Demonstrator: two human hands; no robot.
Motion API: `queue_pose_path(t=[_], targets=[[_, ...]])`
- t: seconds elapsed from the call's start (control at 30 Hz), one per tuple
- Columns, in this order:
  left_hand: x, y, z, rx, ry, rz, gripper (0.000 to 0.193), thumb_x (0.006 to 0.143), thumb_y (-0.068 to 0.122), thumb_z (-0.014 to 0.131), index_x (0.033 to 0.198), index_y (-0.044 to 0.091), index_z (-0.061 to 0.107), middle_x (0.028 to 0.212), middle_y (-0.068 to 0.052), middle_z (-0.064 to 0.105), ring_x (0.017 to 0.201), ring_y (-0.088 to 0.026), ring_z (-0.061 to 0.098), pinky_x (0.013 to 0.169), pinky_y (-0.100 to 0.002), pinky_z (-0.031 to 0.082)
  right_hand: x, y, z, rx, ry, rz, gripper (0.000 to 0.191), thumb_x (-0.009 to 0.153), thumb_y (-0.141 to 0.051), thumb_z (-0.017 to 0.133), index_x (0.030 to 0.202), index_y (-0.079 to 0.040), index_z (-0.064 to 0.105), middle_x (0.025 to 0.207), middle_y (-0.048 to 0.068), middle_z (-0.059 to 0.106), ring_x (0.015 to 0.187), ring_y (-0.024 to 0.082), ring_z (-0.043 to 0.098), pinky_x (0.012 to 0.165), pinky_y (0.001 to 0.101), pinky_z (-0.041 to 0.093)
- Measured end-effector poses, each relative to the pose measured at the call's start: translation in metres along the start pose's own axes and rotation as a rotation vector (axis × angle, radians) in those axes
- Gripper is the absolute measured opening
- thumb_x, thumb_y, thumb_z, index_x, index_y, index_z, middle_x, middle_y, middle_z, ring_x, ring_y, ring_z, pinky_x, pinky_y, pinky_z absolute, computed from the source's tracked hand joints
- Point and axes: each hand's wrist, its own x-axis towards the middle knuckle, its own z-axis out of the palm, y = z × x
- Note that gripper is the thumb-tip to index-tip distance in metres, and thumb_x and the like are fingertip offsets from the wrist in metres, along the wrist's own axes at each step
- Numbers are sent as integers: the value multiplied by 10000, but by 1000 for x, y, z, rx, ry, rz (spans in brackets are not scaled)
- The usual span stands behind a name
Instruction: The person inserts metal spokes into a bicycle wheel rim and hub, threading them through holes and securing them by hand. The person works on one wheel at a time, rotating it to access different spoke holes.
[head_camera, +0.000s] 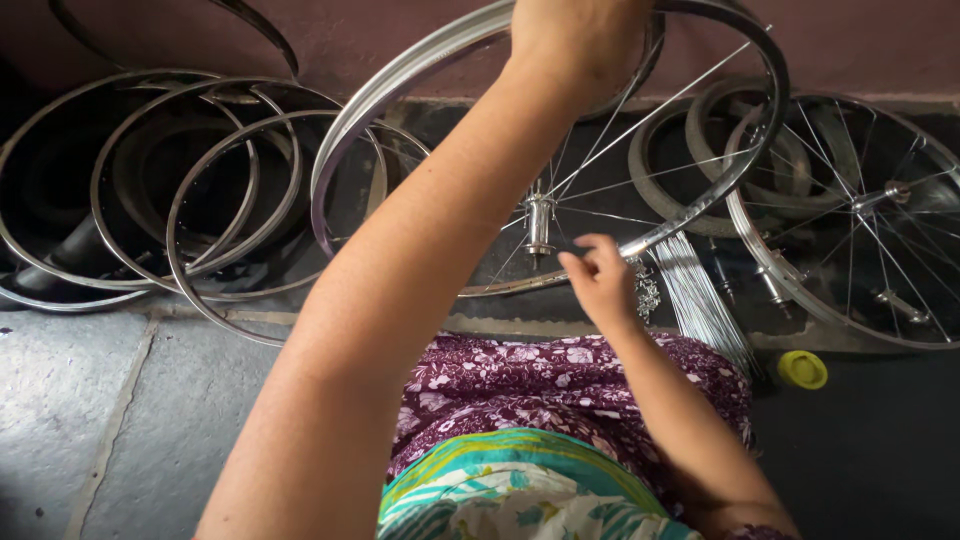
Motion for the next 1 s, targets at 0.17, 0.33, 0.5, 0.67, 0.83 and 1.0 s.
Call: queue_pose_path(t=[0.17, 0.33, 0.5, 0.67, 0.83, 1.0], targets=[[10, 6, -11, -159, -135, 60, 200, 804, 221, 674, 942, 131, 787, 826, -122, 753, 654, -299, 739, 523, -431, 566, 0, 71, -39, -256, 135, 61, 495, 875, -78, 760, 1334, -39, 578, 1049, 100, 711, 816, 210, 686, 712, 343, 551], [-39, -67, -86, 43, -236, -35, 357, 826, 395, 795, 1056, 126, 750, 864, -135, 735, 757, -338, 717, 619, -478, 553, 5, 143, -77, -353, 75, 196, 438, 791, -106, 839, 1185, -19, 669, 1086, 131, 717, 912, 254, 699, 800, 378, 549], [-199, -137, -103, -196, -70, -331, 385, 910, 262, 802, 1228, 100, 657, 905, -84, 702, 775, -248, 665, 673, -399, 511, 11, 176, -101, -76, 74, 768, 319, 841, -151, 820, 1116, -24, 722, 944, 185, 722, 907, 368, 729, 753, 459, 556], [-307, -158, -54, -845, 125, -770, 156, 1082, 200, 650, 1166, 69, 663, 842, 43, 626, 757, -52, 578, 674, -211, 446, 23, 188, -126, -573, -222, 673, 366, 836, -315, 821, 1048, -18, 796, 1075, 210, 768, 1008, 369, 736, 899, 460, 568], [-321, -171, -50, -802, 100, -782, 130, 1080, 194, 651, 1121, 72, 671, 824, 27, 558, 698, -64, 471, 600, -246, 370, 6, 209, -151, -868, -426, 969, 464, 787, -305, 863, 1152, -28, 787, 1235, 219, 730, 1152, 391, 693, 986, 475, 538], [-231, -161, -96, -343, -59, -500, 192, 1011, 225, 705, 1139, 86, 665, 868, -106, 694, 786, -248, 672, 673, -365, 505, -10, 222, -159, -808, -425, 1105, 569, 692, -219, 963, 1192, -20, 776, 1283, 229, 708, 1203, 390, 672, 1031, 453, 518]])
